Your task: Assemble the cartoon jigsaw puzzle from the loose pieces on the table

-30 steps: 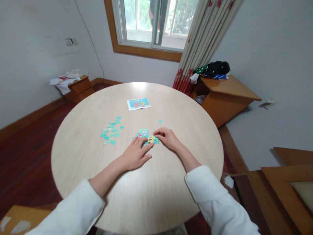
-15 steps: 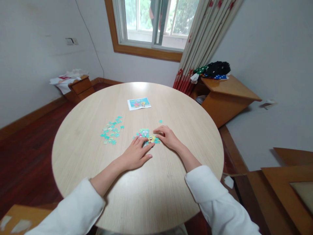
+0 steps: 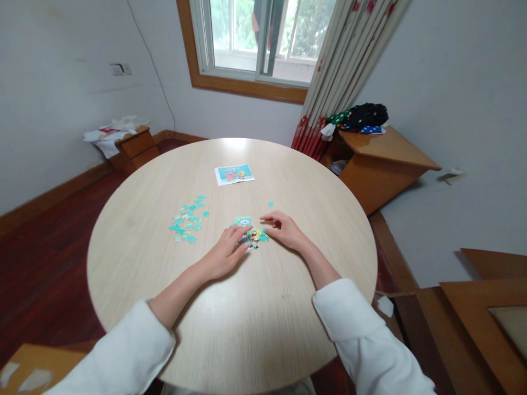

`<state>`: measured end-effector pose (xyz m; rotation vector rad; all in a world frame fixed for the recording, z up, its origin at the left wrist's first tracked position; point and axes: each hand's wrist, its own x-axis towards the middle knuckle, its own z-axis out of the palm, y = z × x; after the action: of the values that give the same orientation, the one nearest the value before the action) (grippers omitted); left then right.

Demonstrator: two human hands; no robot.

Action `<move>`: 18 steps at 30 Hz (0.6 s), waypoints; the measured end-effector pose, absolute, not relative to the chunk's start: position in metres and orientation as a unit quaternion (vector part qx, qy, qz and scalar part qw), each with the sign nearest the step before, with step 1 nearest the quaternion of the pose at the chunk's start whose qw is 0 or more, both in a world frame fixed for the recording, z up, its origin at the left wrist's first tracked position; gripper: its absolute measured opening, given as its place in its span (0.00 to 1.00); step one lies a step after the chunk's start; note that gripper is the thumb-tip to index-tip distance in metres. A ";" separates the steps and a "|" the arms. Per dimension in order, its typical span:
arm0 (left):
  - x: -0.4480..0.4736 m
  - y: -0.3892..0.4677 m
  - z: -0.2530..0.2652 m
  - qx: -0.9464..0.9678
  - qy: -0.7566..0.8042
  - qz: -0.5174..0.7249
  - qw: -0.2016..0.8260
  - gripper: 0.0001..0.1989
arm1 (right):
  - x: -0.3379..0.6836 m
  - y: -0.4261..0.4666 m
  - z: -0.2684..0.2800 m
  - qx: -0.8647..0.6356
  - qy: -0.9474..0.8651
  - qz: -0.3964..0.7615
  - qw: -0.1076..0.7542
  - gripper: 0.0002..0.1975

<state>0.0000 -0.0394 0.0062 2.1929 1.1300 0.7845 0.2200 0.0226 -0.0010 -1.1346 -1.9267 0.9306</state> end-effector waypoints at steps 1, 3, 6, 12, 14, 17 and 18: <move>0.000 -0.038 0.007 0.800 0.427 0.312 0.282 0.21 | 0.220 0.022 -0.001 -0.440 -0.746 0.358 0.349 0.15; -0.001 -0.035 0.009 0.765 0.450 0.356 0.294 0.18 | 0.220 0.022 -0.001 -0.445 -0.745 0.358 0.346 0.14; -0.006 -0.030 0.014 0.703 0.505 0.406 0.295 0.13 | 0.220 0.022 0.001 -0.446 -0.743 0.361 0.344 0.15; -0.022 -0.021 0.019 0.639 0.589 0.418 0.265 0.07 | 0.220 0.019 0.005 -0.432 -0.763 0.355 0.326 0.16; -0.023 -0.020 0.018 0.635 0.590 0.420 0.269 0.06 | 0.220 0.018 0.005 -0.427 -0.763 0.358 0.328 0.16; -0.021 -0.022 0.017 0.638 0.587 0.420 0.270 0.04 | 0.220 0.018 0.005 -0.420 -0.765 0.363 0.327 0.16; -0.020 -0.022 0.017 0.639 0.587 0.418 0.269 0.03 | 0.220 0.018 0.005 -0.421 -0.765 0.363 0.325 0.16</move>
<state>-0.0199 -0.0223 0.0174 1.7224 1.5821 1.1276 0.2200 0.0183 0.0051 -1.1025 -2.0052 0.9525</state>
